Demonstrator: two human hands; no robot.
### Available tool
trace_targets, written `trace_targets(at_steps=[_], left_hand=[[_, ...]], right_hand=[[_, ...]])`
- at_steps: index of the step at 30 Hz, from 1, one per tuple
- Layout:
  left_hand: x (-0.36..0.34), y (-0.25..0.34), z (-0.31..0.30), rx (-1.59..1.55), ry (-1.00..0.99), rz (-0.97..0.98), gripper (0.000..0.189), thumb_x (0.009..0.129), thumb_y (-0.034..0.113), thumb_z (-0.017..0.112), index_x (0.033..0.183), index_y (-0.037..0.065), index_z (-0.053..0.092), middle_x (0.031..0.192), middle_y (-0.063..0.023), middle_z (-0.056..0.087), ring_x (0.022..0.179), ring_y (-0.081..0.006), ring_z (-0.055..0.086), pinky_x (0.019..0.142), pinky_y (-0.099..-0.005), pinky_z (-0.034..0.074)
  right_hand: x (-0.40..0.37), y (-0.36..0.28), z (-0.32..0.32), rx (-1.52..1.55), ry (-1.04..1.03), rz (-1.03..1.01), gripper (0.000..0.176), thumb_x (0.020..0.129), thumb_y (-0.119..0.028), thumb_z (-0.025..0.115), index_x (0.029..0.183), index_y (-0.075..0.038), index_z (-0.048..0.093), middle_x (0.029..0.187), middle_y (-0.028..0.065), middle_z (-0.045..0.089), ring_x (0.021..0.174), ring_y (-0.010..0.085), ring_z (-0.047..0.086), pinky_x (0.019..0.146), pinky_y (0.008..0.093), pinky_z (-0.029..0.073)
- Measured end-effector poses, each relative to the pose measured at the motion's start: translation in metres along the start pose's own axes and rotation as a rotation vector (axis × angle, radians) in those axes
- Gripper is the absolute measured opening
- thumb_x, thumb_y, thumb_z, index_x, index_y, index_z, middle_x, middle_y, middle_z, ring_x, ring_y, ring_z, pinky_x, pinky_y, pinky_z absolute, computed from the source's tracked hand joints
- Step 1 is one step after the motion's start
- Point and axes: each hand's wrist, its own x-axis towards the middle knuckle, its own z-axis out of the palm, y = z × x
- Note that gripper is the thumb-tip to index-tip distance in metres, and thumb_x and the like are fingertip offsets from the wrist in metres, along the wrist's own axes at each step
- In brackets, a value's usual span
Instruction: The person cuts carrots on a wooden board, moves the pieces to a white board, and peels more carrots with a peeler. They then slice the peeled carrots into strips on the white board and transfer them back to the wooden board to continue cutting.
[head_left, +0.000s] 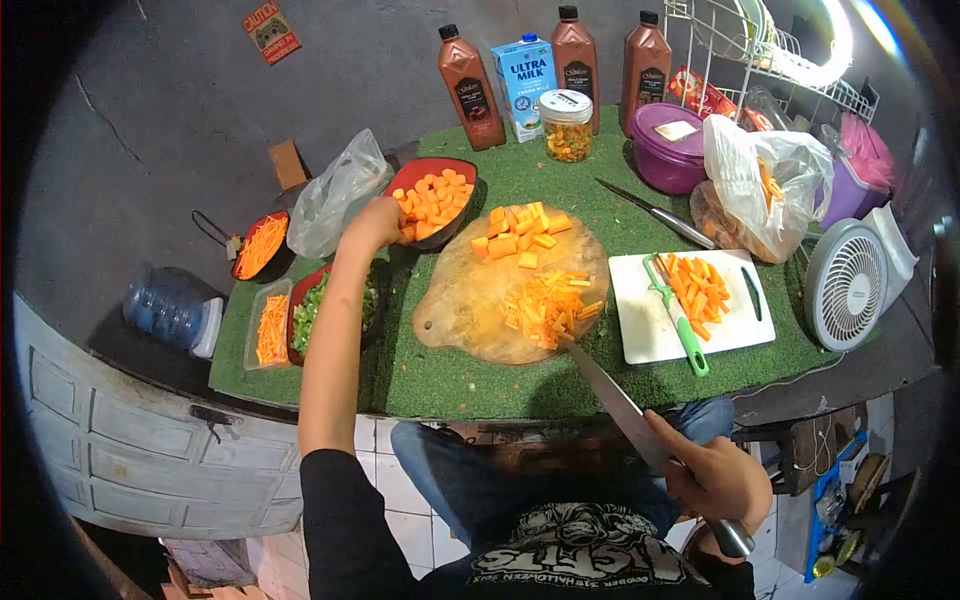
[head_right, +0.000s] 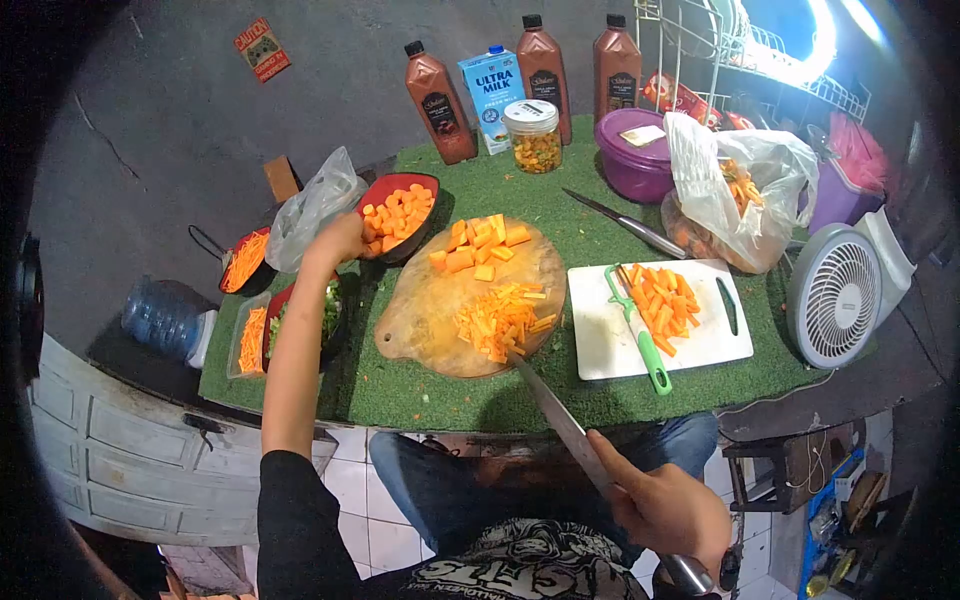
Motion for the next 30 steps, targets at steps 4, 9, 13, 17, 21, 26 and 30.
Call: trace_targets(at_steps=[4, 9, 13, 17, 21, 26, 30], left_hand=[[-0.005, 0.000, -0.005, 0.026, 0.042, 0.104, 0.024, 0.072, 0.015, 0.081, 0.093, 0.004, 0.077, 0.089, -0.0171, 0.074, 0.084, -0.0307, 0.073, 0.077, -0.0394, 0.056], [-0.024, -0.006, -0.011, -0.288, 0.195, 0.131, 0.024, 0.076, 0.019, 0.078, 0.092, 0.002, 0.077, 0.089, -0.0170, 0.074, 0.082, -0.0296, 0.073, 0.077, -0.0391, 0.057], [-0.070, 0.024, -0.020, -0.279, 0.275, 0.195, 0.026, 0.079, 0.023, 0.080, 0.094, 0.002, 0.077, 0.080, -0.0130, 0.074, 0.074, -0.0202, 0.072, 0.069, -0.0343, 0.055], [-0.130, 0.076, 0.013, -0.431, 0.117, 0.393, 0.017, 0.083, 0.018, 0.077, 0.092, 0.004, 0.077, 0.083, -0.0119, 0.073, 0.075, -0.0211, 0.070, 0.071, -0.0346, 0.054], [-0.145, 0.089, 0.048, -0.409, 0.224, 0.574, 0.017, 0.086, 0.017, 0.074, 0.095, 0.003, 0.077, 0.094, -0.0129, 0.072, 0.083, -0.0244, 0.070, 0.074, -0.0346, 0.054], [-0.166, 0.094, 0.054, -0.609, 0.296, 0.357, 0.022, 0.090, 0.017, 0.071, 0.103, 0.000, 0.074, 0.098, -0.0146, 0.071, 0.083, -0.0245, 0.070, 0.074, -0.0325, 0.054], [-0.180, 0.085, 0.072, -0.762, 0.522, 0.225, 0.020, 0.092, 0.013, 0.069, 0.105, -0.001, 0.073, 0.096, -0.0133, 0.072, 0.082, -0.0200, 0.070, 0.073, -0.0293, 0.054]], right_hand=[[-0.002, 0.003, 0.000, 0.021, -0.006, 0.045, 0.077, 0.086, -0.011, 0.060, 0.156, -0.025, 0.031, 0.067, 0.0190, 0.066, 0.058, 0.0401, 0.066, 0.056, 0.0497, 0.053], [-0.002, 0.003, 0.001, 0.010, 0.004, 0.056, 0.079, 0.085, -0.011, 0.062, 0.155, -0.027, 0.031, 0.067, 0.0185, 0.067, 0.058, 0.0390, 0.067, 0.057, 0.0493, 0.053], [-0.001, 0.004, 0.002, 0.035, -0.011, 0.053, 0.081, 0.084, -0.010, 0.063, 0.155, -0.028, 0.031, 0.066, 0.0175, 0.066, 0.057, 0.0382, 0.067, 0.057, 0.0481, 0.054], [0.002, 0.001, 0.003, 0.080, 0.020, 0.008, 0.085, 0.081, -0.007, 0.065, 0.156, -0.027, 0.030, 0.067, 0.0161, 0.067, 0.058, 0.0368, 0.068, 0.058, 0.0460, 0.054], [0.008, -0.010, -0.001, 0.169, -0.021, 0.005, 0.088, 0.079, -0.006, 0.066, 0.157, -0.024, 0.029, 0.069, 0.0165, 0.068, 0.059, 0.0361, 0.068, 0.059, 0.0448, 0.055], [0.016, -0.020, 0.004, 0.095, -0.001, -0.115, 0.087, 0.080, -0.002, 0.063, 0.157, -0.016, 0.025, 0.069, 0.0176, 0.067, 0.061, 0.0371, 0.068, 0.060, 0.0464, 0.054], [0.040, -0.040, 0.021, 0.043, 0.116, -0.277, 0.084, 0.082, -0.001, 0.061, 0.157, -0.009, 0.023, 0.065, 0.0174, 0.065, 0.059, 0.0392, 0.066, 0.059, 0.0489, 0.053]])
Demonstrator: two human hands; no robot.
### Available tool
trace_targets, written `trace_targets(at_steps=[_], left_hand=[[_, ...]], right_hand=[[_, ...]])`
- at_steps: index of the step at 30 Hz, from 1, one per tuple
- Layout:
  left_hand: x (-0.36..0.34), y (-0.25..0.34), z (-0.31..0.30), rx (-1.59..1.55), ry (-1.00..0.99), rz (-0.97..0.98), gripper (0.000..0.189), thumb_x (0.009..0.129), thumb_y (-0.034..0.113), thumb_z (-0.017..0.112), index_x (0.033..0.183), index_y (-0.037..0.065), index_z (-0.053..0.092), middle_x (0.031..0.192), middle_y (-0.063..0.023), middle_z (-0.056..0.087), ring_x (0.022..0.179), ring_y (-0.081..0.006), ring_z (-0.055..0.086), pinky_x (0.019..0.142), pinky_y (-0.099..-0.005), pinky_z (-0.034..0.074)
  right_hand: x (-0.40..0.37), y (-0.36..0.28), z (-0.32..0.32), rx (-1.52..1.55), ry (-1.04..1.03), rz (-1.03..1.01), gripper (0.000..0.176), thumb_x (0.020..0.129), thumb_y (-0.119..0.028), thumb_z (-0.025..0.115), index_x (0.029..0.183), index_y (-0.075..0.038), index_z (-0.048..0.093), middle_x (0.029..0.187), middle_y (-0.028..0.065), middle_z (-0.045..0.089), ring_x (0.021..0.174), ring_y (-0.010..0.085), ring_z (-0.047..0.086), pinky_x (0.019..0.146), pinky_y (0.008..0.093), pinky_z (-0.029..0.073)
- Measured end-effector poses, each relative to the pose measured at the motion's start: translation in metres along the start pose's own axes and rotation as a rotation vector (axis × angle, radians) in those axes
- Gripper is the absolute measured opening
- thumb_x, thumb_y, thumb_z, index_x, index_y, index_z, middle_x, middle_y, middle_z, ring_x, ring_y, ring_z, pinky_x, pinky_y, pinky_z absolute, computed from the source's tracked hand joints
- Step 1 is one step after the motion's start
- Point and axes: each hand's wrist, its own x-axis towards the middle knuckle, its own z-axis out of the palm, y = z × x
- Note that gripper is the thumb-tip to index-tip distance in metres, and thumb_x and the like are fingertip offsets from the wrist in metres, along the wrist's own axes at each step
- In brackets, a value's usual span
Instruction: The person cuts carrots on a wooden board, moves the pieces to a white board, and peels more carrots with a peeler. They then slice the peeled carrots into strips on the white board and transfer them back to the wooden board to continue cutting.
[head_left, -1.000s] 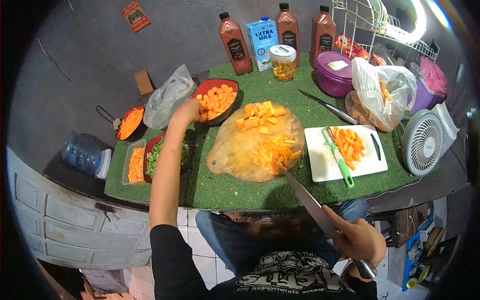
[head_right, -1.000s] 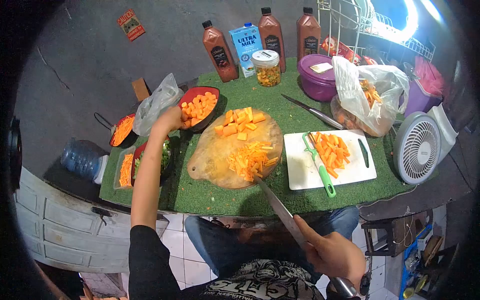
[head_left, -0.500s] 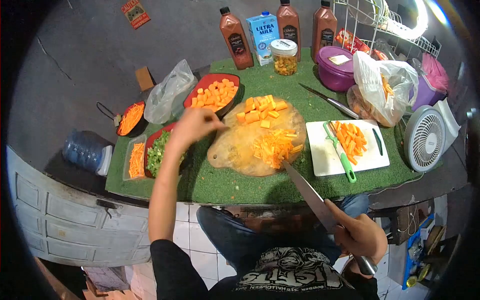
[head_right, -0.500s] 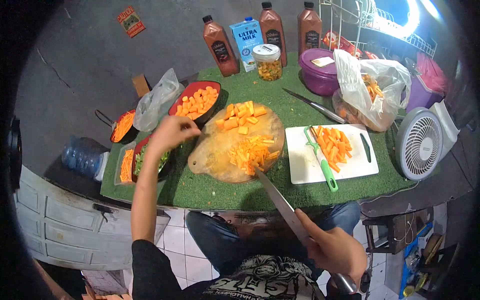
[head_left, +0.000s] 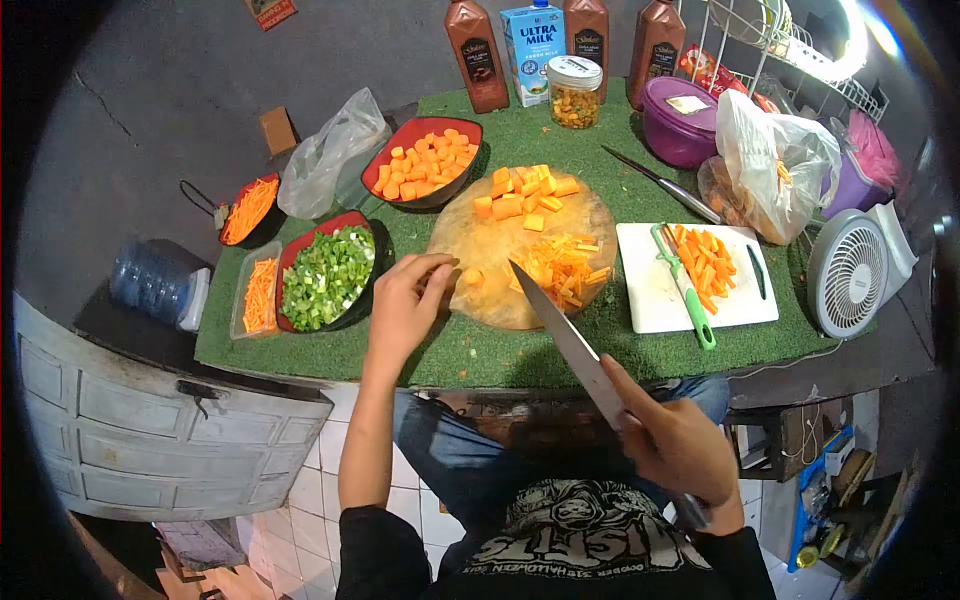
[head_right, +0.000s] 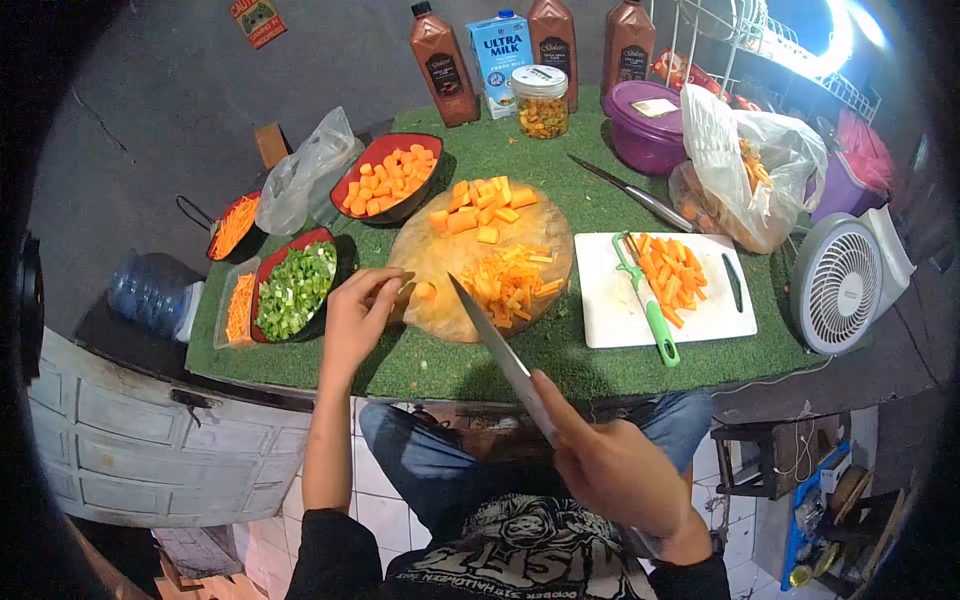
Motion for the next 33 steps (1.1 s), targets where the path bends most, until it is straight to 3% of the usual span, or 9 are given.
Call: trace_targets(at_steps=[2, 5, 9, 16, 19, 27, 30, 32, 33], left_hand=[[-0.010, -0.002, 0.008, -0.096, 0.087, -0.104, 0.015, 0.090, 0.008, 0.070, 0.102, -0.001, 0.074, 0.094, -0.0111, 0.072, 0.077, -0.0155, 0.070, 0.071, -0.0279, 0.054], [-0.016, 0.004, 0.020, -0.149, 0.157, -0.088, 0.014, 0.088, 0.011, 0.073, 0.096, 0.000, 0.075, 0.084, -0.0106, 0.070, 0.069, -0.0161, 0.066, 0.065, -0.0277, 0.051], [-0.017, 0.006, 0.027, -0.078, 0.212, 0.005, 0.014, 0.084, 0.009, 0.076, 0.093, -0.001, 0.075, 0.086, -0.0125, 0.072, 0.070, -0.0195, 0.067, 0.066, -0.0290, 0.052], [-0.019, 0.012, 0.027, -0.115, 0.210, -0.110, 0.018, 0.082, 0.010, 0.079, 0.096, 0.000, 0.077, 0.090, -0.0132, 0.075, 0.080, -0.0196, 0.072, 0.076, -0.0293, 0.054], [-0.019, 0.006, 0.030, -0.103, 0.246, -0.023, 0.015, 0.083, 0.011, 0.078, 0.094, 0.000, 0.077, 0.089, -0.0131, 0.075, 0.075, -0.0222, 0.071, 0.070, -0.0302, 0.054], [-0.020, 0.003, 0.030, -0.112, 0.232, -0.037, 0.015, 0.084, 0.010, 0.078, 0.094, 0.000, 0.077, 0.089, -0.0128, 0.075, 0.077, -0.0227, 0.072, 0.071, -0.0303, 0.054], [-0.019, 0.004, 0.028, -0.124, 0.203, -0.052, 0.015, 0.084, 0.009, 0.077, 0.096, 0.000, 0.077, 0.090, -0.0127, 0.075, 0.080, -0.0207, 0.072, 0.074, -0.0291, 0.054], [-0.021, 0.005, 0.028, -0.133, 0.180, -0.079, 0.016, 0.084, 0.008, 0.077, 0.098, 0.000, 0.077, 0.092, -0.0126, 0.076, 0.082, -0.0187, 0.073, 0.077, -0.0281, 0.054], [-0.020, 0.005, 0.028, -0.117, 0.194, -0.075, 0.015, 0.084, 0.008, 0.077, 0.097, 0.000, 0.077, 0.091, -0.0127, 0.076, 0.082, -0.0191, 0.073, 0.076, -0.0282, 0.054]], right_hand=[[0.022, -0.004, 0.017, -0.023, 0.122, -0.174, 0.082, 0.084, -0.003, 0.060, 0.156, -0.002, 0.021, 0.060, 0.0187, 0.062, 0.054, 0.0407, 0.064, 0.058, 0.0507, 0.053], [0.048, -0.010, 0.034, -0.100, 0.122, -0.112, 0.075, 0.085, -0.001, 0.058, 0.154, -0.004, 0.029, 0.064, 0.0206, 0.062, 0.056, 0.0401, 0.063, 0.057, 0.0478, 0.050], [0.064, -0.015, 0.041, -0.142, 0.087, -0.120, 0.076, 0.085, -0.001, 0.060, 0.154, -0.001, 0.027, 0.063, 0.0197, 0.061, 0.054, 0.0404, 0.062, 0.055, 0.0494, 0.049], [0.067, -0.019, 0.040, -0.226, 0.012, -0.105, 0.080, 0.085, -0.002, 0.060, 0.155, 0.000, 0.021, 0.060, 0.0199, 0.060, 0.052, 0.0407, 0.060, 0.054, 0.0499, 0.049], [0.067, -0.021, 0.039, -0.232, 0.005, -0.112, 0.081, 0.085, -0.003, 0.060, 0.155, 0.002, 0.020, 0.059, 0.0199, 0.060, 0.051, 0.0403, 0.060, 0.053, 0.0498, 0.049], [0.068, -0.045, 0.048, -0.357, -0.015, -0.080, 0.079, 0.084, -0.006, 0.060, 0.150, 0.012, 0.022, 0.052, 0.0164, 0.056, 0.046, 0.0352, 0.060, 0.051, 0.0464, 0.051], [0.078, -0.048, 0.044, -0.339, -0.110, -0.032, 0.076, 0.087, -0.010, 0.054, 0.150, 0.014, 0.020, 0.058, 0.0216, 0.063, 0.054, 0.0394, 0.067, 0.054, 0.0504, 0.057], [0.085, -0.037, 0.047, -0.414, -0.079, -0.132, 0.076, 0.082, -0.008, 0.060, 0.146, 0.017, 0.028, 0.073, 0.0239, 0.065, 0.052, 0.0309, 0.062, 0.053, 0.0417, 0.053], [0.088, -0.039, 0.042, -0.412, -0.082, -0.130, 0.076, 0.082, -0.008, 0.060, 0.146, 0.017, 0.028, 0.073, 0.0239, 0.065, 0.052, 0.0309, 0.062, 0.053, 0.0417, 0.053]])
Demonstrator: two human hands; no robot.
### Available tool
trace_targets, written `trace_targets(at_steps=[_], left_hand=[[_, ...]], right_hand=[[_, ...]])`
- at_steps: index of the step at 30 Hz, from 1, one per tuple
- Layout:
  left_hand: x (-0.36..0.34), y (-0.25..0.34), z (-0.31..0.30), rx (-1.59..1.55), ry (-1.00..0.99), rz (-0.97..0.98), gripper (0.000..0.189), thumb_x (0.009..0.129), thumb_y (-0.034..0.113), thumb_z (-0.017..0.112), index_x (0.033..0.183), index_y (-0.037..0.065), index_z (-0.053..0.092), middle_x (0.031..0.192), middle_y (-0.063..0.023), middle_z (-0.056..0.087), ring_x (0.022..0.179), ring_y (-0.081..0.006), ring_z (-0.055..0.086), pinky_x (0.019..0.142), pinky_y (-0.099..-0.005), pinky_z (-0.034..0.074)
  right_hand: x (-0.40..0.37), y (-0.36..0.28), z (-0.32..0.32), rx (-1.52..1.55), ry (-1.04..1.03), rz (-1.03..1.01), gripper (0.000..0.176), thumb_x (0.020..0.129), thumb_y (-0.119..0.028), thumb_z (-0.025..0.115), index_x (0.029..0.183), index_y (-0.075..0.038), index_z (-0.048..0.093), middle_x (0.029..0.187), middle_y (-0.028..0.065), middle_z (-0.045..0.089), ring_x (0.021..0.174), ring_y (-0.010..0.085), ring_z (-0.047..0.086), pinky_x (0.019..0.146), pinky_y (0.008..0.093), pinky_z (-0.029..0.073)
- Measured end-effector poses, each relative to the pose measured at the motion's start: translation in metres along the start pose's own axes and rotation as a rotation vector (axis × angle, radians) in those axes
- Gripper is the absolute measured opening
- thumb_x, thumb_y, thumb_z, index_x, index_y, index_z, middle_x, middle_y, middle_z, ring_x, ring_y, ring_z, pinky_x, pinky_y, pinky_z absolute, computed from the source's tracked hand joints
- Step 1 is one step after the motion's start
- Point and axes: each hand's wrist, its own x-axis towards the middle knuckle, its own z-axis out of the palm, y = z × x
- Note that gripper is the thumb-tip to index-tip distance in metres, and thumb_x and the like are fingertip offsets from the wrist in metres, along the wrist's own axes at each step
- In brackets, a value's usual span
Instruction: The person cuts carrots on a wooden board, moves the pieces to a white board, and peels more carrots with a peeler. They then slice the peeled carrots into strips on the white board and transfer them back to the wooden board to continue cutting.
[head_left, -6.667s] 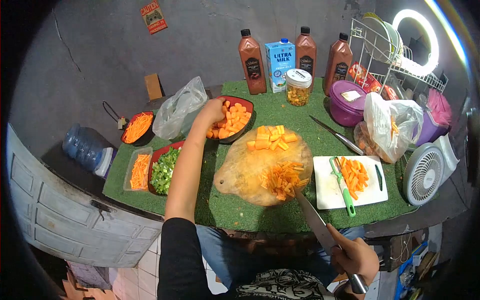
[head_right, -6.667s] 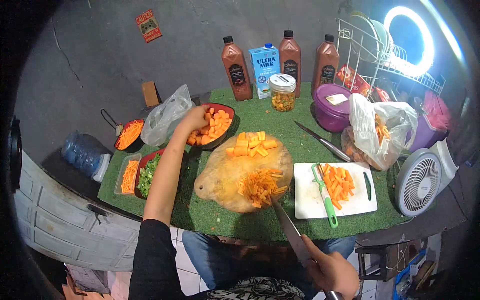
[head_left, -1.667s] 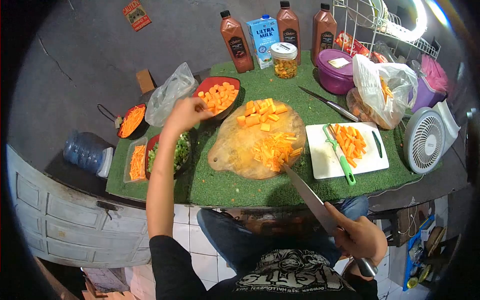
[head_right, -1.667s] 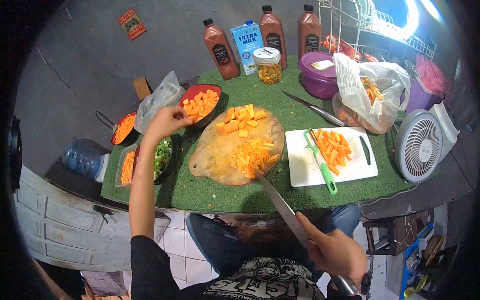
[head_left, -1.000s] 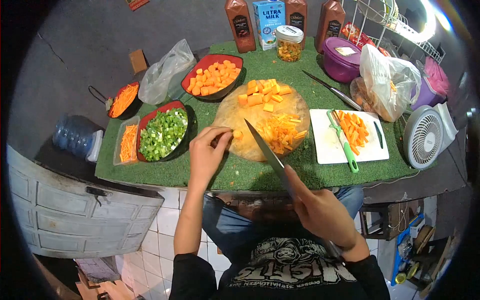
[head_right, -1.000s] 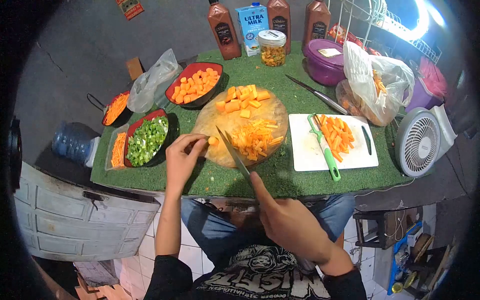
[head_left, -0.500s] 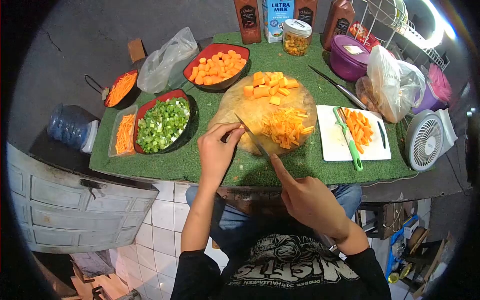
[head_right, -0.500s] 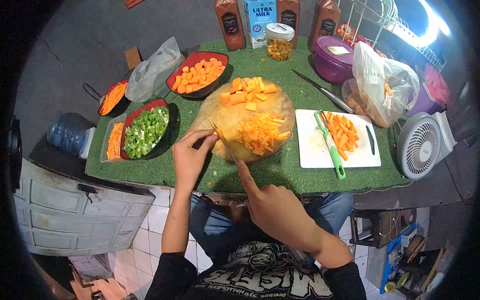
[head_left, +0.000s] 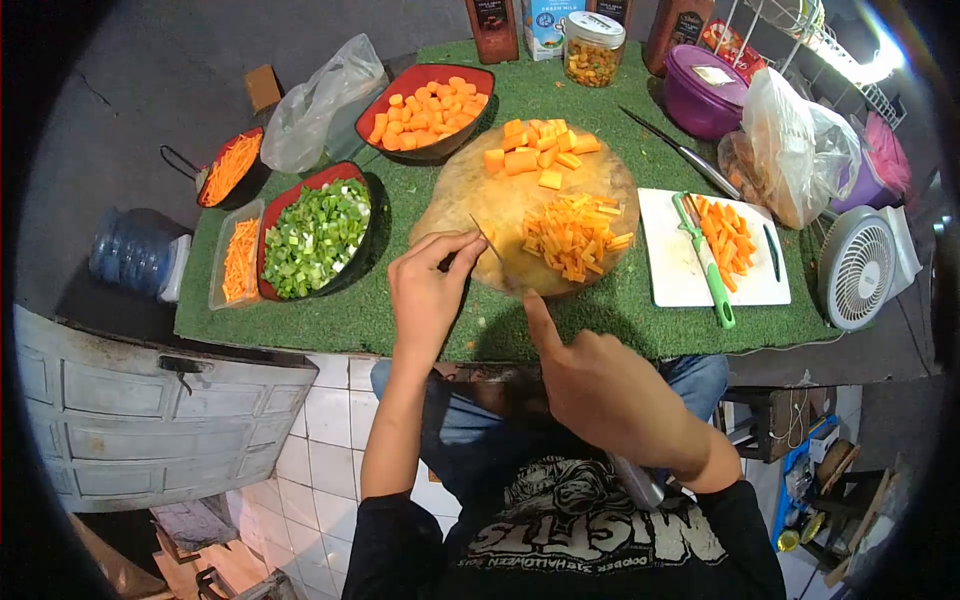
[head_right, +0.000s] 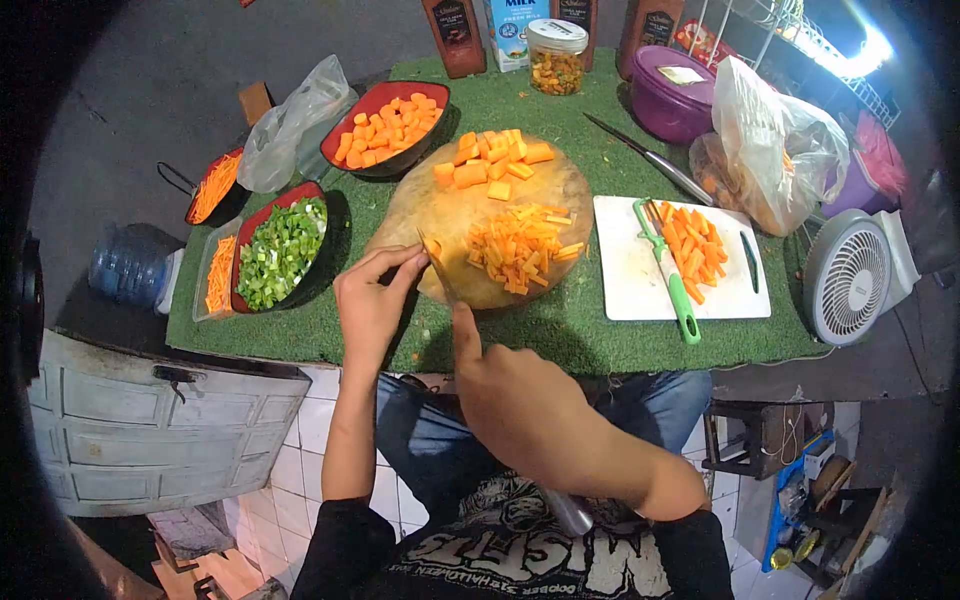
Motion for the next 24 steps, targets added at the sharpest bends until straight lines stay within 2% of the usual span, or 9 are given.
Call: trace_targets(at_steps=[2, 3, 5, 9, 12, 15, 17, 21, 24], left_hand=[[-0.001, 0.001, 0.002, 0.012, 0.002, 0.011, 0.015, 0.084, 0.008, 0.077, 0.097, -0.001, 0.076, 0.091, -0.0128, 0.076, 0.081, -0.0194, 0.072, 0.076, -0.0284, 0.054], [-0.001, 0.001, 0.002, 0.035, 0.006, 0.034, 0.014, 0.084, 0.008, 0.077, 0.095, -0.001, 0.076, 0.090, -0.0127, 0.075, 0.079, -0.0201, 0.072, 0.075, -0.0290, 0.054], [0.002, 0.003, 0.000, 0.073, -0.006, 0.089, 0.014, 0.083, 0.007, 0.077, 0.094, -0.001, 0.074, 0.087, -0.0121, 0.073, 0.076, -0.0219, 0.069, 0.072, -0.0306, 0.053], [0.006, -0.003, -0.006, 0.081, -0.052, 0.203, 0.018, 0.084, 0.009, 0.077, 0.099, 0.000, 0.072, 0.091, -0.0135, 0.070, 0.075, -0.0250, 0.067, 0.070, -0.0327, 0.053], [0.015, 0.011, -0.011, 0.118, -0.171, 0.090, 0.023, 0.084, 0.011, 0.077, 0.104, 0.001, 0.071, 0.095, -0.0146, 0.069, 0.078, -0.0259, 0.067, 0.070, -0.0337, 0.053], [0.021, 0.008, -0.009, 0.168, -0.236, 0.125, 0.032, 0.082, 0.012, 0.078, 0.110, 0.001, 0.069, 0.096, -0.0129, 0.069, 0.076, -0.0234, 0.067, 0.070, -0.0321, 0.053], [0.023, -0.003, 0.000, 0.314, -0.224, 0.381, 0.029, 0.084, 0.010, 0.074, 0.111, 0.000, 0.070, 0.094, -0.0145, 0.068, 0.075, -0.0259, 0.066, 0.069, -0.0333, 0.053], [0.029, 0.000, 0.008, 0.275, -0.229, 0.337, 0.028, 0.086, 0.008, 0.070, 0.113, 0.000, 0.070, 0.094, -0.0158, 0.067, 0.076, -0.0278, 0.066, 0.070, -0.0349, 0.053], [0.049, 0.007, 0.021, 0.254, -0.239, 0.242, 0.028, 0.086, 0.006, 0.067, 0.114, -0.001, 0.070, 0.098, -0.0191, 0.066, 0.089, -0.0377, 0.065, 0.081, -0.0428, 0.053]], right_hand=[[0.000, -0.003, -0.013, 0.006, -0.028, 0.004, 0.073, 0.081, -0.009, 0.061, 0.142, 0.019, 0.032, 0.099, 0.0343, 0.064, 0.057, 0.0307, 0.064, 0.057, 0.0424, 0.054], [-0.002, 0.000, -0.014, 0.005, -0.022, 0.009, 0.073, 0.081, -0.009, 0.061, 0.142, 0.019, 0.032, 0.099, 0.0343, 0.064, 0.057, 0.0307, 0.064, 0.057, 0.0424, 0.054], [-0.009, 0.008, -0.016, 0.028, -0.001, -0.079, 0.067, 0.086, -0.010, 0.057, 0.142, 0.019, 0.033, 0.075, 0.0246, 0.067, 0.069, 0.0390, 0.070, 0.065, 0.0445, 0.058], [-0.039, 0.013, -0.028, 0.053, -0.038, -0.079, 0.067, 0.086, -0.012, 0.060, 0.138, 0.022, 0.035, 0.079, 0.0269, 0.068, 0.069, 0.0391, 0.070, 0.066, 0.0446, 0.058], [-0.061, 0.017, -0.037, -0.035, -0.041, -0.161, 0.062, 0.087, -0.011, 0.060, 0.135, 0.022, 0.038, 0.085, 0.0299, 0.068, 0.065, 0.0396, 0.068, 0.062, 0.0463, 0.056], [-0.080, 0.017, -0.043, 0.071, -0.113, -0.018, 0.061, 0.088, -0.010, 0.060, 0.139, 0.016, 0.038, 0.080, 0.0297, 0.068, 0.060, 0.0404, 0.067, 0.058, 0.0480, 0.055], [-0.091, 0.020, -0.043, 0.250, -0.101, 0.086, 0.064, 0.087, -0.009, 0.060, 0.144, 0.008, 0.036, 0.065, 0.0249, 0.065, 0.055, 0.0411, 0.065, 0.055, 0.0500, 0.054], [-0.109, 0.029, -0.041, 0.270, -0.070, 0.127, 0.069, 0.087, -0.009, 0.060, 0.149, 0.002, 0.032, 0.054, 0.0216, 0.059, 0.054, 0.0422, 0.064, 0.055, 0.0518, 0.053], [-0.116, 0.033, -0.044, 0.298, -0.090, 0.204, 0.070, 0.088, -0.009, 0.059, 0.151, -0.002, 0.031, 0.053, 0.0218, 0.058, 0.053, 0.0428, 0.063, 0.054, 0.0525, 0.052]])
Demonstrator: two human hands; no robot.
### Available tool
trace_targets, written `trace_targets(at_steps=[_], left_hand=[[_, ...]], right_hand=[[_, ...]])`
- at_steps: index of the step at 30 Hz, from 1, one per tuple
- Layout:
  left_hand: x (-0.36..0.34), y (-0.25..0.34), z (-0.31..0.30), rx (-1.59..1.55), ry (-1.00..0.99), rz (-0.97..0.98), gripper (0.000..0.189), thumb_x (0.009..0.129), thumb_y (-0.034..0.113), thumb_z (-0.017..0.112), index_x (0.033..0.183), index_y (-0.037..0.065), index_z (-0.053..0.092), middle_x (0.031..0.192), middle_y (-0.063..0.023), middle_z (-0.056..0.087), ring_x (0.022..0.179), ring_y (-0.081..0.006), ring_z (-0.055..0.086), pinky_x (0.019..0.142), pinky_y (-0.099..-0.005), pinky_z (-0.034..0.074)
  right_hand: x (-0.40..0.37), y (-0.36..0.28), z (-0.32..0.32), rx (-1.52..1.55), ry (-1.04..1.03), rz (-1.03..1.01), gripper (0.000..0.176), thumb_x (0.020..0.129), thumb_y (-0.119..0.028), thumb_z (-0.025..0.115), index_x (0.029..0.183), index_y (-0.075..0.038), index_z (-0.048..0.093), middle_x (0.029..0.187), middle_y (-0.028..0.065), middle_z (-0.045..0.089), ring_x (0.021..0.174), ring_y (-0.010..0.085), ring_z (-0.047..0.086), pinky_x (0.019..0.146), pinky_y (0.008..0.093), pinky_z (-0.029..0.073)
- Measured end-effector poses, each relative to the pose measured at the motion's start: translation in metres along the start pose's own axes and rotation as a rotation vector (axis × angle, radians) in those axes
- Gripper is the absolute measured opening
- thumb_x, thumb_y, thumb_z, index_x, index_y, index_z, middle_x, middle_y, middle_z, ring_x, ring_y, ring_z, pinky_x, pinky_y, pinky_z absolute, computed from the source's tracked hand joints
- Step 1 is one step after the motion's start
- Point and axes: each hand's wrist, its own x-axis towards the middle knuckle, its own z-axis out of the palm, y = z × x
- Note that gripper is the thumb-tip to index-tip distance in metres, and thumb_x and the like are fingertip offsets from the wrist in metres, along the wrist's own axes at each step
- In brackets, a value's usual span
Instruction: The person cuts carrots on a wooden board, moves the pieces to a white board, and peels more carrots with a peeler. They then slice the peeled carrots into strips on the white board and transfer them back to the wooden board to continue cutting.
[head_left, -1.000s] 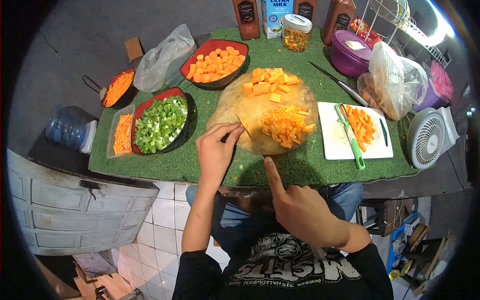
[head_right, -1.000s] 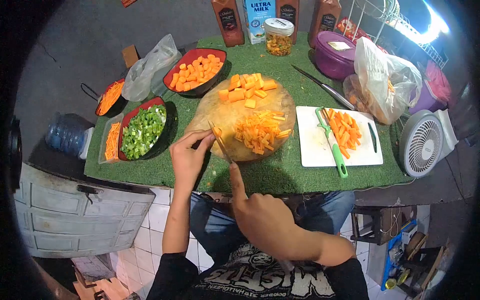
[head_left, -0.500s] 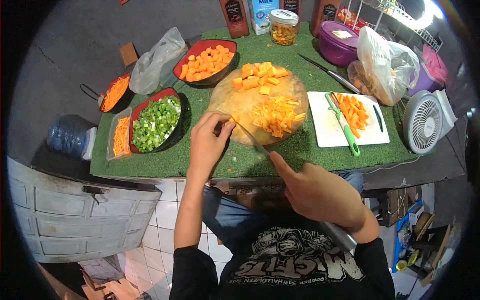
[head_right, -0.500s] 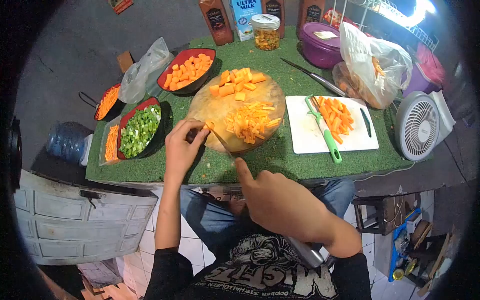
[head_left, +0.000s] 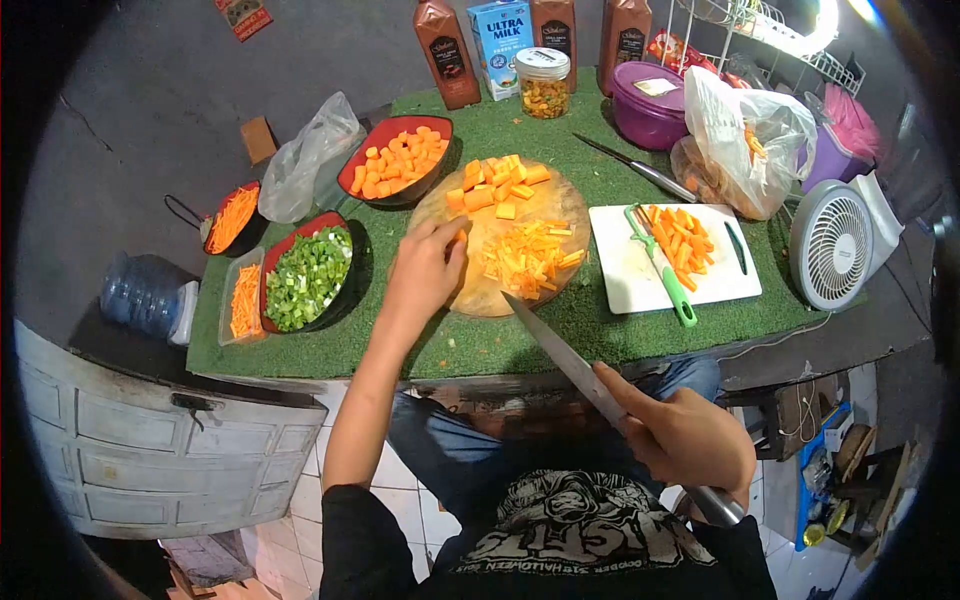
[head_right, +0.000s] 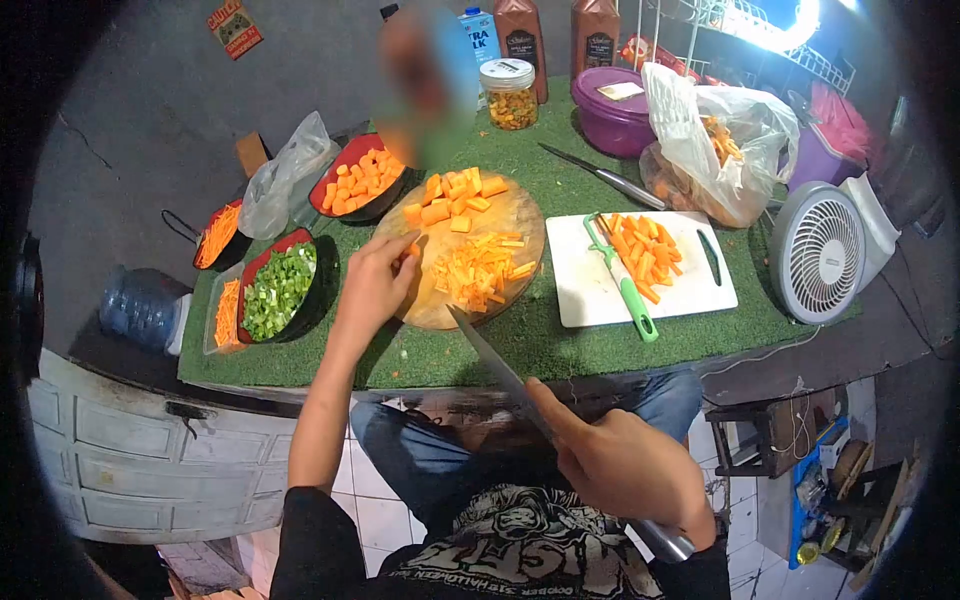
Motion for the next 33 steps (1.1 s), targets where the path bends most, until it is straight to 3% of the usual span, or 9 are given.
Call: trace_targets(at_steps=[2, 13, 18, 20, 22, 24, 27, 31, 33], left_hand=[[0.023, -0.002, 0.007, 0.035, 0.044, 0.163, 0.030, 0.087, 0.005, 0.066, 0.117, 0.000, 0.069, 0.094, -0.0173, 0.066, 0.077, -0.0293, 0.066, 0.072, -0.0373, 0.053], [0.088, -0.007, 0.034, 0.176, -0.064, 0.251, 0.033, 0.091, 0.008, 0.062, 0.123, 0.001, 0.067, 0.095, -0.0193, 0.063, 0.087, -0.0351, 0.064, 0.080, -0.0408, 0.052], [0.089, -0.014, 0.007, 0.073, 0.111, 0.260, 0.028, 0.094, 0.010, 0.060, 0.119, 0.001, 0.068, 0.104, -0.0203, 0.065, 0.095, -0.0363, 0.065, 0.086, -0.0427, 0.052], [0.094, -0.025, -0.014, 0.088, 0.179, 0.236, 0.027, 0.093, 0.011, 0.061, 0.117, 0.001, 0.068, 0.105, -0.0205, 0.066, 0.098, -0.0364, 0.065, 0.088, -0.0424, 0.051], [0.101, -0.039, -0.043, 0.144, 0.144, 0.030, 0.027, 0.091, 0.011, 0.062, 0.115, 0.001, 0.069, 0.105, -0.0208, 0.067, 0.098, -0.0373, 0.065, 0.089, -0.0426, 0.051], [0.114, -0.069, -0.058, 0.205, 0.175, 0.029, 0.027, 0.089, 0.012, 0.063, 0.113, 0.000, 0.070, 0.103, -0.0220, 0.068, 0.097, -0.0385, 0.066, 0.088, -0.0443, 0.052], [0.128, -0.087, -0.072, 0.310, -0.118, -0.102, 0.027, 0.087, 0.013, 0.065, 0.108, -0.001, 0.072, 0.105, -0.0237, 0.071, 0.100, -0.0386, 0.068, 0.089, -0.0451, 0.054], [0.150, -0.096, -0.057, 0.368, -0.325, -0.019, 0.036, 0.084, 0.013, 0.065, 0.118, 0.002, 0.069, 0.108, -0.0221, 0.071, 0.101, -0.0362, 0.069, 0.090, -0.0428, 0.054], [0.158, -0.104, -0.041, 0.236, -0.579, -0.007, 0.042, 0.081, 0.012, 0.066, 0.122, 0.004, 0.066, 0.108, -0.0196, 0.072, 0.100, -0.0326, 0.070, 0.088, -0.0407, 0.055]], right_hand=[[-0.002, 0.006, 0.002, 0.036, 0.003, 0.000, 0.071, 0.088, -0.009, 0.059, 0.152, -0.004, 0.030, 0.054, 0.0225, 0.059, 0.053, 0.0427, 0.063, 0.054, 0.0527, 0.051], [-0.013, 0.027, 0.007, 0.102, 0.046, 0.051, 0.071, 0.089, -0.010, 0.059, 0.153, -0.008, 0.030, 0.056, 0.0227, 0.060, 0.054, 0.0431, 0.063, 0.053, 0.0533, 0.050], [-0.010, 0.028, 0.006, 0.116, 0.010, 0.115, 0.072, 0.089, -0.011, 0.060, 0.154, -0.010, 0.029, 0.054, 0.0223, 0.059, 0.054, 0.0432, 0.063, 0.053, 0.0533, 0.050], [-0.009, 0.031, 0.011, 0.105, 0.063, 0.040, 0.073, 0.089, -0.011, 0.060, 0.155, -0.012, 0.028, 0.054, 0.0229, 0.059, 0.054, 0.0436, 0.063, 0.053, 0.0536, 0.050], [-0.008, 0.031, 0.011, 0.125, 0.031, 0.034, 0.074, 0.089, -0.011, 0.060, 0.155, -0.013, 0.028, 0.055, 0.0227, 0.059, 0.054, 0.0436, 0.063, 0.053, 0.0535, 0.051], [-0.005, 0.033, 0.010, 0.140, 0.003, 0.021, 0.074, 0.089, -0.011, 0.060, 0.155, -0.013, 0.027, 0.055, 0.0225, 0.060, 0.054, 0.0435, 0.063, 0.053, 0.0535, 0.051], [-0.001, 0.032, 0.005, 0.113, -0.049, 0.003, 0.075, 0.088, -0.011, 0.060, 0.155, -0.015, 0.028, 0.056, 0.0200, 0.060, 0.053, 0.0422, 0.064, 0.054, 0.0518, 0.053], [0.008, 0.037, 0.007, 0.189, -0.034, -0.059, 0.073, 0.088, -0.011, 0.060, 0.155, -0.015, 0.031, 0.056, 0.0203, 0.060, 0.054, 0.0425, 0.064, 0.054, 0.0518, 0.053], [0.011, 0.035, 0.005, 0.158, -0.038, -0.036, 0.073, 0.088, -0.011, 0.060, 0.155, -0.015, 0.031, 0.057, 0.0205, 0.060, 0.054, 0.0427, 0.064, 0.055, 0.0518, 0.053]])
